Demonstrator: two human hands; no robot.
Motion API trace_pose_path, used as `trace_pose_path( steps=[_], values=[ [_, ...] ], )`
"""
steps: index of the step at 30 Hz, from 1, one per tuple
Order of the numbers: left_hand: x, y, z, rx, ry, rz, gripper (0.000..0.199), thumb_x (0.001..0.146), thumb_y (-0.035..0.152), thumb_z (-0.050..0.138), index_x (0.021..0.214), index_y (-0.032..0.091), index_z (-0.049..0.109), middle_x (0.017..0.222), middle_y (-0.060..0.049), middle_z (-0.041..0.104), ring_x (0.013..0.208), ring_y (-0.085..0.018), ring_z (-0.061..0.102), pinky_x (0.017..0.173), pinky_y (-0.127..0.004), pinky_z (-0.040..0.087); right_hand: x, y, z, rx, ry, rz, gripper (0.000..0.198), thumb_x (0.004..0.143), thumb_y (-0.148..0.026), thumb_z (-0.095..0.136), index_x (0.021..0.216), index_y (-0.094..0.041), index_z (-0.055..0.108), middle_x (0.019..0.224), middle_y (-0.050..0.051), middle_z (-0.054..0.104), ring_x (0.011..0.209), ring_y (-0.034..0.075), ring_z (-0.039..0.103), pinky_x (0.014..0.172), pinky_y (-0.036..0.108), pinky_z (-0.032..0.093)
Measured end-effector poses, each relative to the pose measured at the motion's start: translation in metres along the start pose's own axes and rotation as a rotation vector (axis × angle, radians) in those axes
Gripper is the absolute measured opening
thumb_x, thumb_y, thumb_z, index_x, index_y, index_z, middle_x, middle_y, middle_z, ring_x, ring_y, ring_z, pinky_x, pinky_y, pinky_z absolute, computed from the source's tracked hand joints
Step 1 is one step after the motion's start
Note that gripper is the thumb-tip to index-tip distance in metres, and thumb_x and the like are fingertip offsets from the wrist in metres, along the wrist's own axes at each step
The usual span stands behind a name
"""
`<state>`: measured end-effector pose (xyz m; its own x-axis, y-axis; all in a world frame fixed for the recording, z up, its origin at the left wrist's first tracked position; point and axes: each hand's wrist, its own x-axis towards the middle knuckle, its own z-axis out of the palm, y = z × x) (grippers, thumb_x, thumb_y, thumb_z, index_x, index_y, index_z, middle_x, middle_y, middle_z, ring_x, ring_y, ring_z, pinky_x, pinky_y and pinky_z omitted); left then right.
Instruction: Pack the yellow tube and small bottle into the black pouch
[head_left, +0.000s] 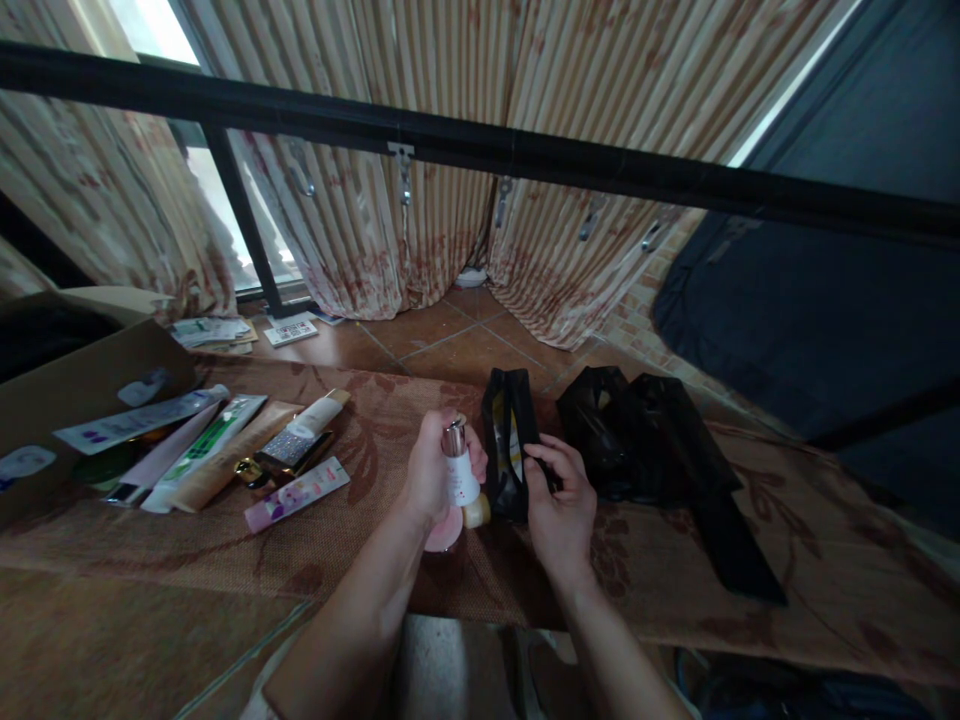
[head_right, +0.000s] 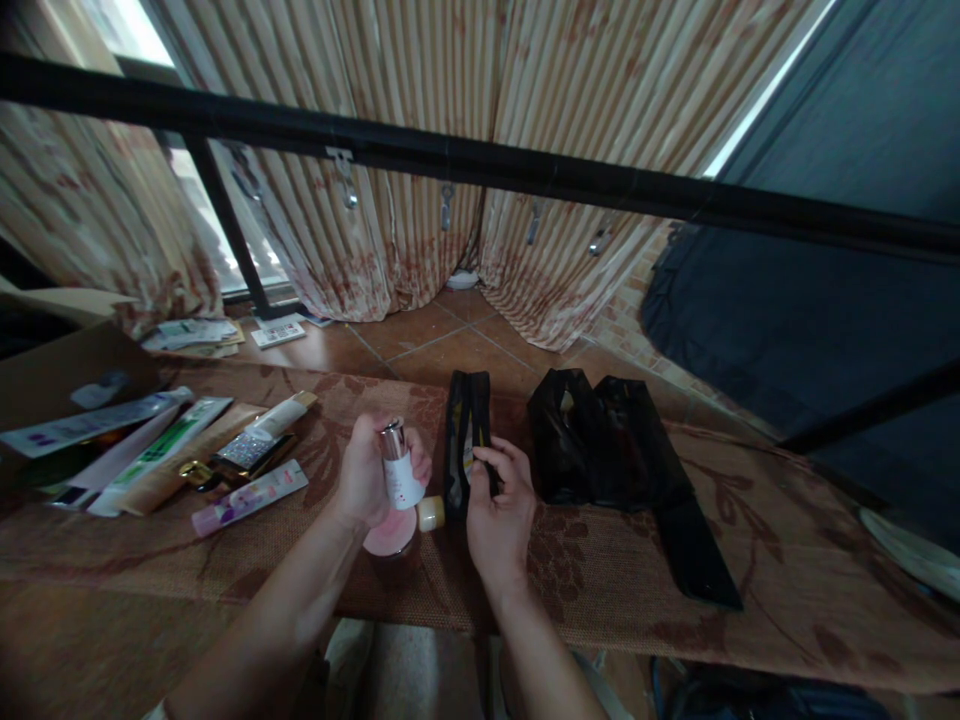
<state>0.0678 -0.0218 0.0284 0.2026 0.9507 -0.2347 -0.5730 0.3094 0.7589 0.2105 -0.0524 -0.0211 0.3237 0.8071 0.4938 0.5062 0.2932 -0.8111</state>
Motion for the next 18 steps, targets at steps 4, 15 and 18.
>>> trace_pose_path(
  steps=[4,15,18],
  values=[
    [0.0008,-0.0009,-0.0006,0.002,0.003,-0.014,0.049,0.076,0.057,0.044,0.045,0.019,0.046,0.042,0.000,0.042,0.037,-0.012,0.044,0.041,-0.025,0.034,-0.0001,0.0007,0.0002,0.004,-0.002,-0.006,0.018,0.086,-0.023,0.055,0.092,-0.020,0.072,0.110,0.008,0.064,0.105,0.021,0.061,0.095,0.039,0.046],
    [0.0000,-0.0009,-0.0011,0.012,-0.044,-0.040,0.065,0.079,0.071,0.039,0.045,0.017,0.051,0.041,-0.002,0.045,0.037,-0.011,0.044,0.043,-0.024,0.035,0.0002,-0.0010,0.0004,0.014,-0.003,0.002,0.019,0.086,-0.024,0.054,0.091,-0.020,0.072,0.110,0.008,0.064,0.105,0.021,0.061,0.095,0.040,0.046],
    [-0.0013,0.0000,0.0007,-0.009,-0.032,-0.075,0.068,0.079,0.075,0.039,0.046,0.017,0.050,0.042,-0.002,0.046,0.037,-0.011,0.045,0.042,-0.024,0.035,0.0002,-0.0009,0.0003,0.010,-0.001,0.002,0.019,0.086,-0.024,0.054,0.091,-0.021,0.072,0.110,0.008,0.064,0.105,0.021,0.060,0.095,0.040,0.046]
  ],
)
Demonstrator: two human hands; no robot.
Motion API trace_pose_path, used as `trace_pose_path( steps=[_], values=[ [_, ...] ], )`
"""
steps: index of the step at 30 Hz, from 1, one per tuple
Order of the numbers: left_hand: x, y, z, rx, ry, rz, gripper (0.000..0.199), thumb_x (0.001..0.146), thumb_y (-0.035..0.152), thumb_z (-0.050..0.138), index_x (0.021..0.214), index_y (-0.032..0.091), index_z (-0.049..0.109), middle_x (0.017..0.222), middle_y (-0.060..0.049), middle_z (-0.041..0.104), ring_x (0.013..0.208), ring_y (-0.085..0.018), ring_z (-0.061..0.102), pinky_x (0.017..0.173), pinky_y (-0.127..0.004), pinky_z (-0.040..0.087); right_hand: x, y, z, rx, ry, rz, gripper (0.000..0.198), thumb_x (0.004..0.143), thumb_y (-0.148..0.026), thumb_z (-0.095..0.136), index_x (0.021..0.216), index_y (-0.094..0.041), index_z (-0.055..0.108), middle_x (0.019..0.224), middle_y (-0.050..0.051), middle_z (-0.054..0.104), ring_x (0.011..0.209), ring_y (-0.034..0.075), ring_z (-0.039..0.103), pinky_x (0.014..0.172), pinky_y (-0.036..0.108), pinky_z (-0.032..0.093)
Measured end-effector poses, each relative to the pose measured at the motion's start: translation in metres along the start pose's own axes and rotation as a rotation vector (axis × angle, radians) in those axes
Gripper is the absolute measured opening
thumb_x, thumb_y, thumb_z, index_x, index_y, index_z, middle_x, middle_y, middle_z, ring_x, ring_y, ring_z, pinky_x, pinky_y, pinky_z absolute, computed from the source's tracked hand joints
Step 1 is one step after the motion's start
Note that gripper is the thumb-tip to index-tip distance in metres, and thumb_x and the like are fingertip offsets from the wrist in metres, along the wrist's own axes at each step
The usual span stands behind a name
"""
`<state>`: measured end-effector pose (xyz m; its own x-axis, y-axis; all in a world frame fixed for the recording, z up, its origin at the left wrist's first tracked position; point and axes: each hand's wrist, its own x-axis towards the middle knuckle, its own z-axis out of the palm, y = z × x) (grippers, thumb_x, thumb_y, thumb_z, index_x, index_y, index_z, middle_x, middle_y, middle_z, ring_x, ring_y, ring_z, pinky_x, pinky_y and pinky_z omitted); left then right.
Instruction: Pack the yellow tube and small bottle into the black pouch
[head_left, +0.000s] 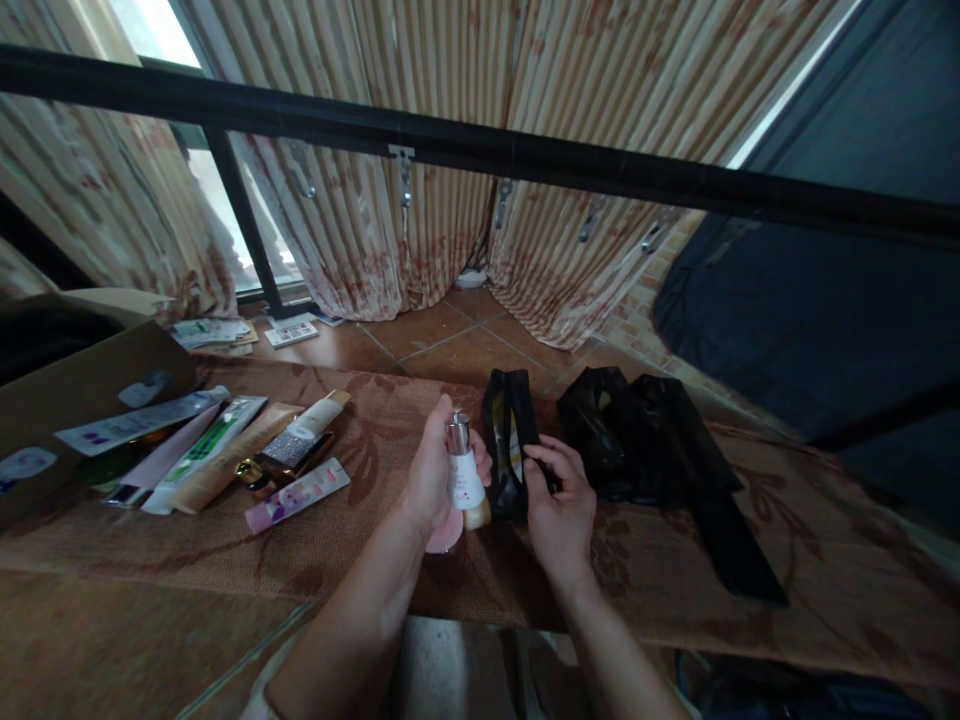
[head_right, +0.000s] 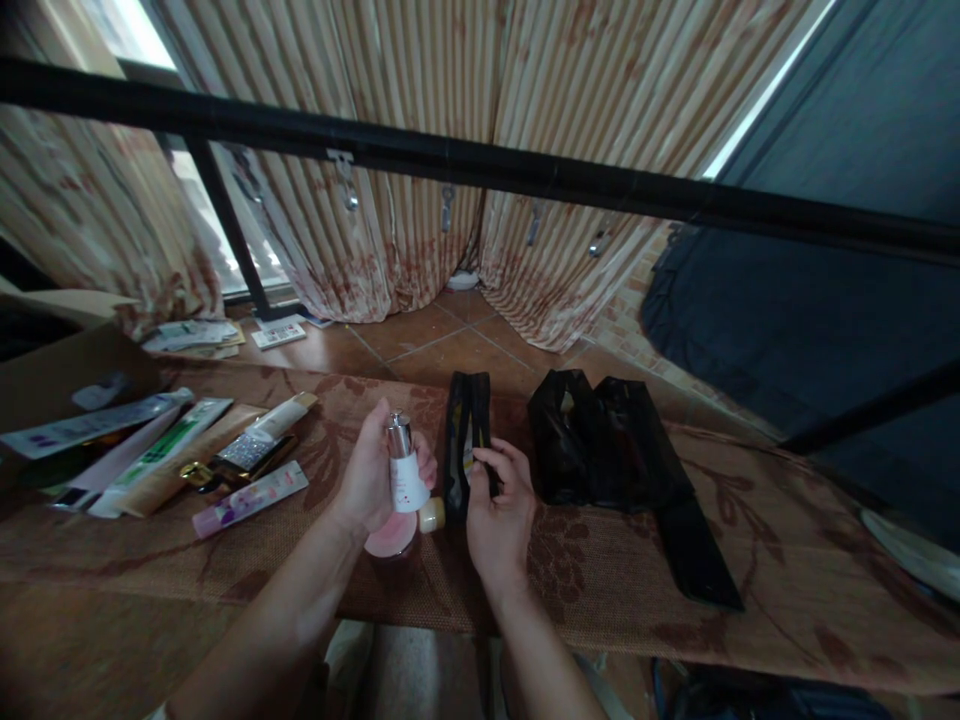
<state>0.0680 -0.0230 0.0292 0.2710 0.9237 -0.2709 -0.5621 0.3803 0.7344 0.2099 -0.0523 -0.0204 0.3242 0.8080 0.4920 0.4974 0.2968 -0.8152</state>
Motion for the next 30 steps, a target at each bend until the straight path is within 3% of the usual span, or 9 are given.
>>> trace_pose_path(
  steps=[6,12,30],
  values=[
    [-0.0041,0.0037,0.0043,-0.059,0.013,-0.032,0.069,0.075,0.082,0.040,0.049,0.018,0.050,0.043,-0.001,0.046,0.037,-0.011,0.045,0.041,-0.025,0.036,-0.0001,-0.0004,-0.0005,0.001,-0.006,0.009,0.019,0.085,-0.023,0.054,0.092,-0.021,0.072,0.110,0.008,0.064,0.105,0.021,0.060,0.095,0.040,0.046],
    [-0.0043,0.0047,0.0036,-0.092,0.030,-0.028,0.059,0.077,0.069,0.047,0.048,0.017,0.050,0.045,0.001,0.043,0.037,-0.009,0.042,0.042,-0.024,0.036,0.0000,-0.0019,-0.0005,-0.004,-0.002,0.005,0.019,0.085,-0.022,0.054,0.091,-0.020,0.072,0.109,0.008,0.064,0.105,0.021,0.061,0.095,0.039,0.045],
    [-0.0029,0.0093,-0.0024,-0.095,0.004,0.023,0.044,0.073,0.050,0.041,0.042,0.019,0.045,0.040,-0.001,0.040,0.036,-0.013,0.043,0.039,-0.026,0.034,-0.0006,-0.0008,0.0013,-0.004,-0.002,0.014,0.019,0.085,-0.022,0.054,0.091,-0.021,0.072,0.110,0.008,0.064,0.105,0.021,0.061,0.096,0.039,0.045]
  ],
)
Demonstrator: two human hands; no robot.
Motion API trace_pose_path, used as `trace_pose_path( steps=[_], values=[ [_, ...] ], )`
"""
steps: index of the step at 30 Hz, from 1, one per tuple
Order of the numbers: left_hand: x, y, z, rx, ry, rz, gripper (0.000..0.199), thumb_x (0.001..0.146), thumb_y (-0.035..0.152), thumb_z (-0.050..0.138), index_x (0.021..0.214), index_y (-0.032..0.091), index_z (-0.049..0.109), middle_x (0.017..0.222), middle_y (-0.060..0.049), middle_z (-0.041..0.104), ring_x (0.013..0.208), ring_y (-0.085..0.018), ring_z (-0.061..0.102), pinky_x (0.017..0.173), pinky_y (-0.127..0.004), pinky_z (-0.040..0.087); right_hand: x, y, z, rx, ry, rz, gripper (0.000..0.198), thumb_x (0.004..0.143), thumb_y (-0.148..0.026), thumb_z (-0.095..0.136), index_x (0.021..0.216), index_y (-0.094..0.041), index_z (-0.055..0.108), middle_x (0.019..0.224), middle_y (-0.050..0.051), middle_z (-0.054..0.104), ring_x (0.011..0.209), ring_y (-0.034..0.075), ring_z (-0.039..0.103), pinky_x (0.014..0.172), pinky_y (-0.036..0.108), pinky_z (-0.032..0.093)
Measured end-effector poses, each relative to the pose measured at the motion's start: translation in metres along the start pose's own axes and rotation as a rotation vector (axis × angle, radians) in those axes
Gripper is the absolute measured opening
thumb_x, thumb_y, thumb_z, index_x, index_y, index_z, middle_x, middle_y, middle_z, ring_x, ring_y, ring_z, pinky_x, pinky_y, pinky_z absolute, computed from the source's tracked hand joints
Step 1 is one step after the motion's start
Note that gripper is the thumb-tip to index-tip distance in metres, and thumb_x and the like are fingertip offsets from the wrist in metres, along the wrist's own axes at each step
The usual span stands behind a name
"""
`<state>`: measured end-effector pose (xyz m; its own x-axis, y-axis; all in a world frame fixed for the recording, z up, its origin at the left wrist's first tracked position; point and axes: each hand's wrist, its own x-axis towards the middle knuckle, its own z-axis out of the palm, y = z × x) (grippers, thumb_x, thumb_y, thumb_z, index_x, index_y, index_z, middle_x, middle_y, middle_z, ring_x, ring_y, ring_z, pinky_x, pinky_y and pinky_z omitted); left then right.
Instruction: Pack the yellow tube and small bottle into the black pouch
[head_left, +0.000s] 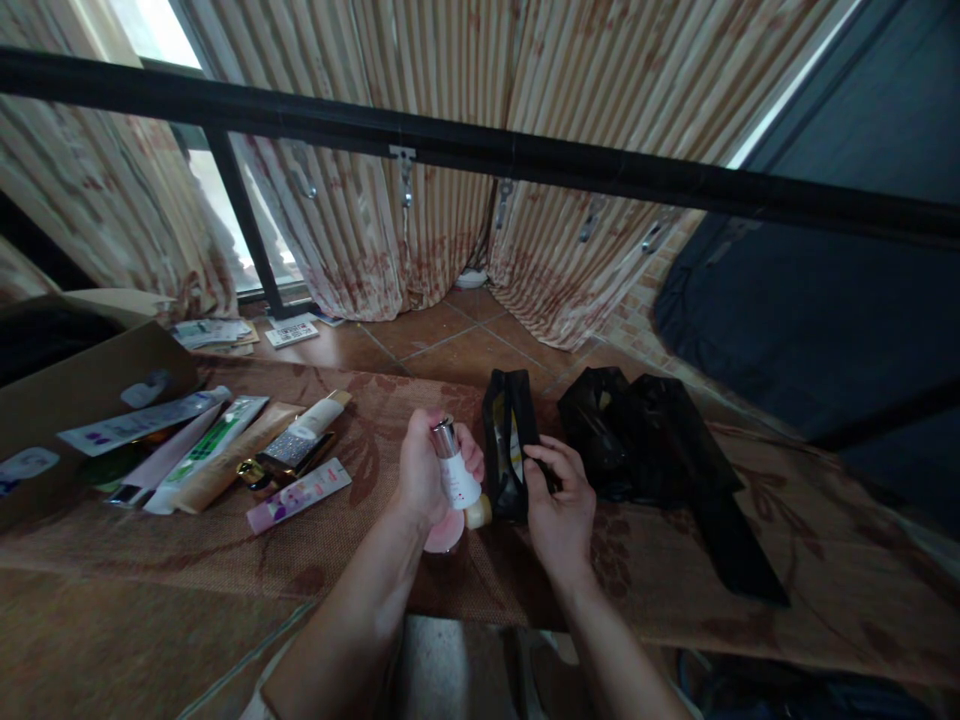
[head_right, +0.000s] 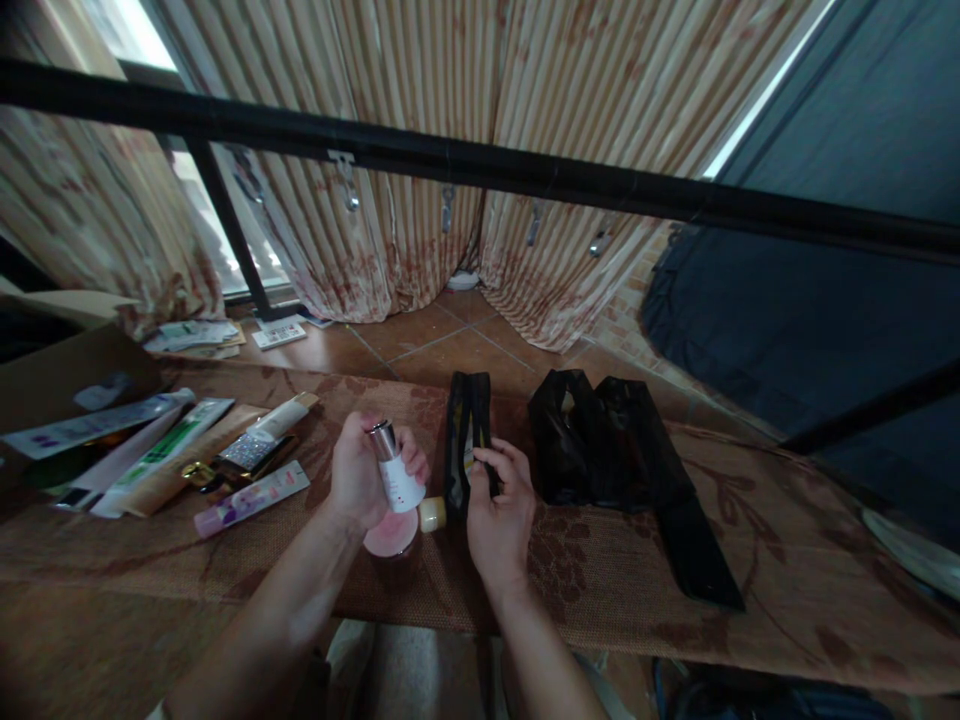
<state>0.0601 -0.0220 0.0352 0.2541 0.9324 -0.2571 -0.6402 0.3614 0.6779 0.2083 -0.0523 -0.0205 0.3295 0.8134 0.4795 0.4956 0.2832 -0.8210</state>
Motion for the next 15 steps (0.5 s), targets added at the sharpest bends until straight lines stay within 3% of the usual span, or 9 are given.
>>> trace_pose_path(
  steps=[7,15],
  values=[
    [0.0011,0.0010,-0.0021,-0.094,0.062,0.010,0.043,0.075,0.047,0.042,0.041,0.019,0.043,0.040,-0.001,0.038,0.036,-0.013,0.041,0.042,-0.027,0.038,0.0002,0.0000,-0.0006,-0.009,-0.004,-0.020,0.019,0.086,-0.021,0.054,0.091,-0.021,0.072,0.109,0.008,0.064,0.105,0.021,0.060,0.096,0.039,0.045],
    [0.0009,0.0040,-0.0058,-0.277,0.062,-0.098,0.056,0.084,0.057,0.031,0.047,0.019,0.047,0.046,-0.002,0.043,0.044,-0.015,0.048,0.053,-0.033,0.050,0.0003,0.0012,-0.0001,-0.005,-0.005,-0.006,0.019,0.085,-0.021,0.055,0.092,-0.021,0.072,0.110,0.008,0.064,0.105,0.021,0.060,0.096,0.039,0.045]
  ],
)
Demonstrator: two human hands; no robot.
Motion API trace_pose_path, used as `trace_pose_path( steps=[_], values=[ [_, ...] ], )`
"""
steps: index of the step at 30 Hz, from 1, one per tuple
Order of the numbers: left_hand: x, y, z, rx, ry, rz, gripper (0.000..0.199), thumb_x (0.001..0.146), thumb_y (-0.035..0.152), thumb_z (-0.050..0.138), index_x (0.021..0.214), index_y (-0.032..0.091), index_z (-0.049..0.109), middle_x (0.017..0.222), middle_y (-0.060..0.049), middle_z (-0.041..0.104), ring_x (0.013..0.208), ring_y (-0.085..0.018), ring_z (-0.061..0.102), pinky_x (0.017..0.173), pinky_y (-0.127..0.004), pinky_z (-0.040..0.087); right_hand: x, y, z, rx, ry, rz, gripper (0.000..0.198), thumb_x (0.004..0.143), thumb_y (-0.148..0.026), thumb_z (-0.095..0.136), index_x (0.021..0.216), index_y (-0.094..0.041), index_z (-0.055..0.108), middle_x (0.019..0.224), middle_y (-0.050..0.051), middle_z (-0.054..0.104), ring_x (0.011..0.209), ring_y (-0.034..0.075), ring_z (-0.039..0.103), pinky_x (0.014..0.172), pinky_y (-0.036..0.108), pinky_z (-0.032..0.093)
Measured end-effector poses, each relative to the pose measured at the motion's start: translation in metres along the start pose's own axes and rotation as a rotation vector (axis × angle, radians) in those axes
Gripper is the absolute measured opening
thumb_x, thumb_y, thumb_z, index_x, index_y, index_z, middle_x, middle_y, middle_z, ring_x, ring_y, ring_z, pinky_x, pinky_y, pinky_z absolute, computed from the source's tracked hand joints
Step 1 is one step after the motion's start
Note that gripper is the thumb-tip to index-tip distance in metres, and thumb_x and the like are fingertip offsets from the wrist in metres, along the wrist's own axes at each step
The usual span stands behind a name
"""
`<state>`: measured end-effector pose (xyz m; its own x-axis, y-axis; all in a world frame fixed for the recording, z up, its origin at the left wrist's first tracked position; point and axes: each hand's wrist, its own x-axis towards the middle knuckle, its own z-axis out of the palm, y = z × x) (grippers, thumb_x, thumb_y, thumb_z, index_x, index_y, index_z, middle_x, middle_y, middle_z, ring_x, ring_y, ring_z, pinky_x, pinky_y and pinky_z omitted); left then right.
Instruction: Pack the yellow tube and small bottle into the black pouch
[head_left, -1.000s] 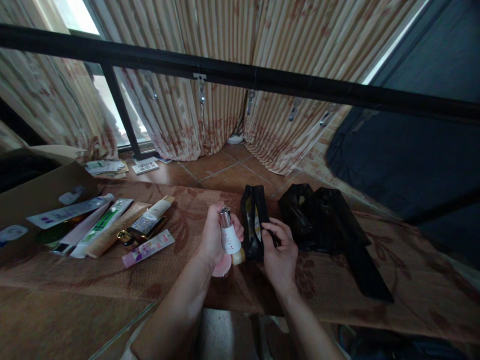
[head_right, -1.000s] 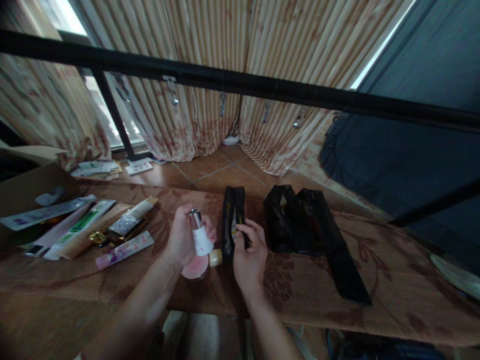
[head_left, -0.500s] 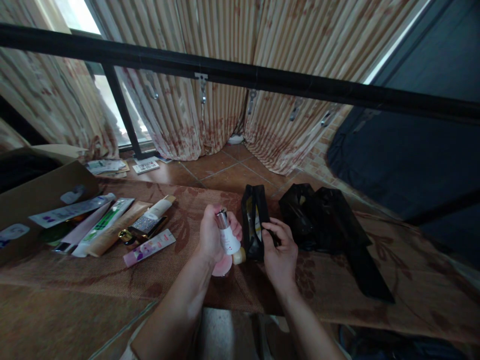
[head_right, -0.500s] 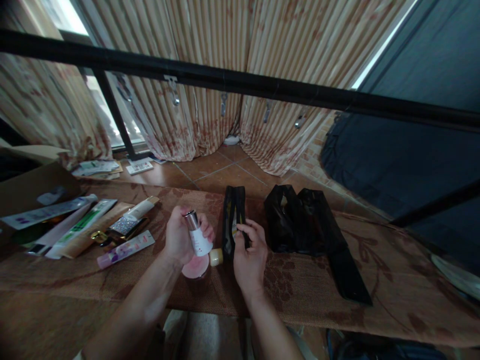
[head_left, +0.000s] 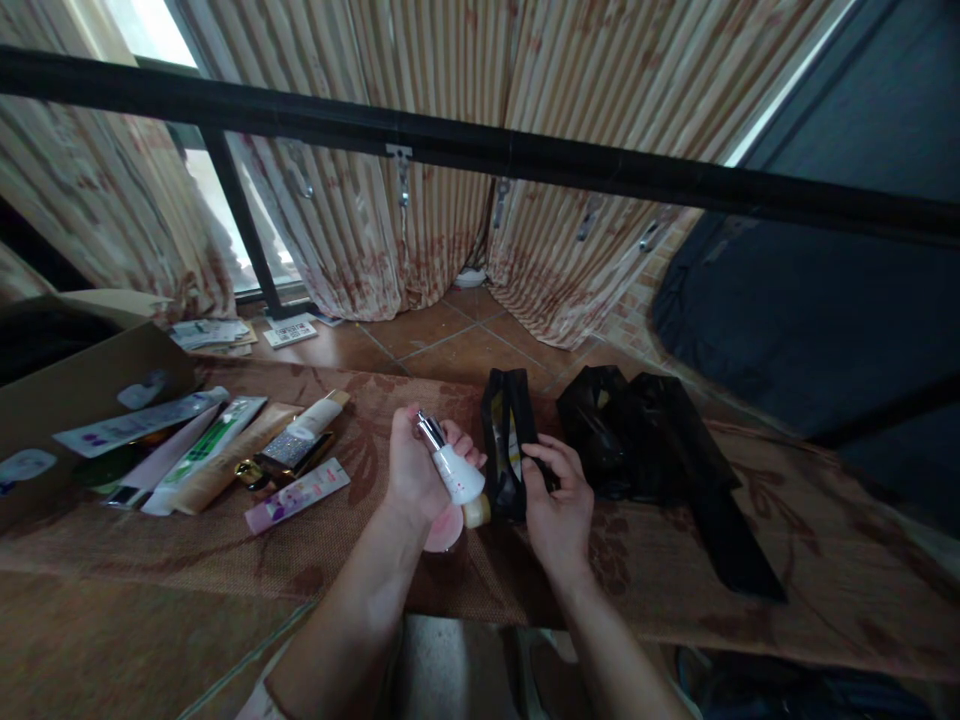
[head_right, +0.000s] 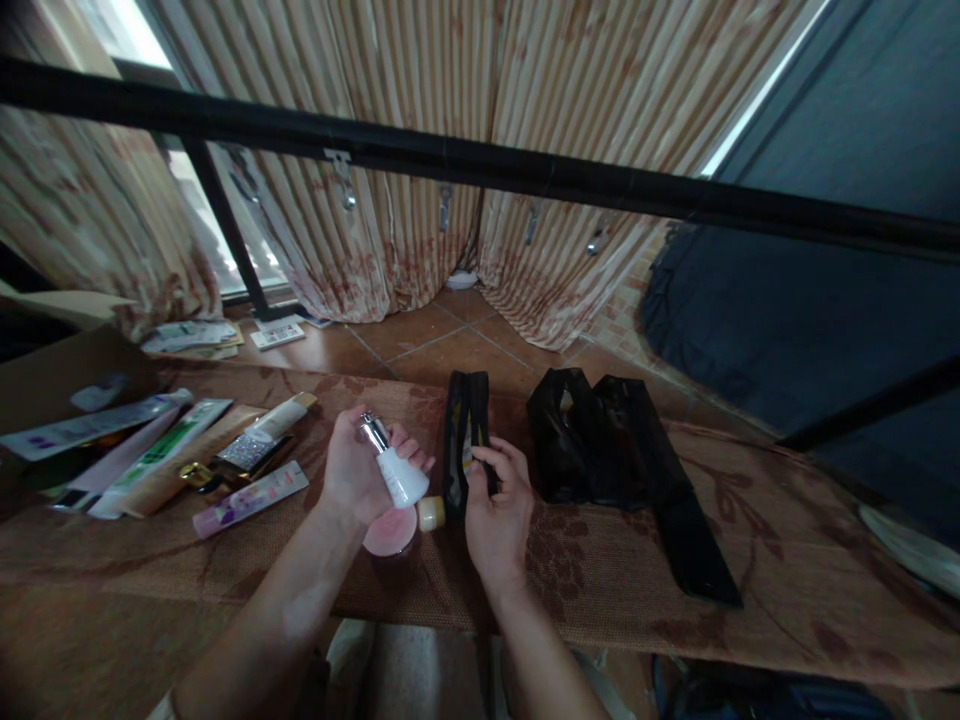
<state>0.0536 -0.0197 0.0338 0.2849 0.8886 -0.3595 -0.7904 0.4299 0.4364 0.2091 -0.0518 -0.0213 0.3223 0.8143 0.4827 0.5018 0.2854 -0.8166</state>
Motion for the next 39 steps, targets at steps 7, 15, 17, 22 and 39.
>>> trace_pose_path(
  steps=[7,15,17,22,39],
  values=[
    [0.000,0.003,-0.002,-0.074,-0.066,0.082,0.064,0.084,0.069,0.035,0.063,0.015,0.062,0.062,-0.005,0.057,0.062,-0.018,0.060,0.069,-0.034,0.054,0.000,0.001,0.001,0.017,-0.004,0.020,0.017,0.086,-0.020,0.055,0.092,-0.021,0.072,0.111,0.008,0.063,0.106,0.020,0.060,0.096,0.038,0.045],
    [0.004,0.000,-0.003,-0.084,-0.120,0.206,0.020,0.073,0.015,0.052,0.086,0.015,0.067,0.087,-0.007,0.070,0.090,-0.020,0.066,0.091,-0.040,0.050,0.000,-0.002,0.001,0.033,-0.008,0.018,0.017,0.086,-0.018,0.055,0.092,-0.020,0.071,0.110,0.008,0.062,0.106,0.020,0.060,0.097,0.037,0.044],
    [0.005,-0.004,-0.003,-0.024,-0.123,0.210,0.028,0.071,0.010,0.052,0.094,0.016,0.067,0.096,-0.007,0.070,0.098,-0.020,0.065,0.094,-0.041,0.049,0.000,-0.003,0.001,0.038,-0.011,0.028,0.018,0.086,-0.017,0.055,0.092,-0.021,0.071,0.110,0.008,0.062,0.106,0.020,0.060,0.097,0.037,0.044],
    [0.010,-0.016,-0.001,0.197,-0.106,0.365,0.034,0.073,0.008,0.061,0.105,0.020,0.062,0.110,-0.005,0.069,0.109,-0.019,0.061,0.097,-0.039,0.047,0.001,-0.004,0.000,0.060,-0.017,0.044,0.019,0.085,-0.018,0.054,0.093,-0.021,0.071,0.112,0.008,0.062,0.108,0.020,0.060,0.098,0.038,0.044],
    [0.016,-0.037,0.003,1.195,-0.090,0.843,0.023,0.087,0.032,0.060,0.105,0.020,0.053,0.096,-0.002,0.066,0.088,-0.017,0.065,0.081,-0.029,0.050,0.003,-0.003,-0.003,0.027,-0.057,0.076,0.026,0.079,-0.011,0.053,0.096,-0.023,0.069,0.114,0.007,0.061,0.109,0.021,0.059,0.099,0.037,0.045]
  ],
)
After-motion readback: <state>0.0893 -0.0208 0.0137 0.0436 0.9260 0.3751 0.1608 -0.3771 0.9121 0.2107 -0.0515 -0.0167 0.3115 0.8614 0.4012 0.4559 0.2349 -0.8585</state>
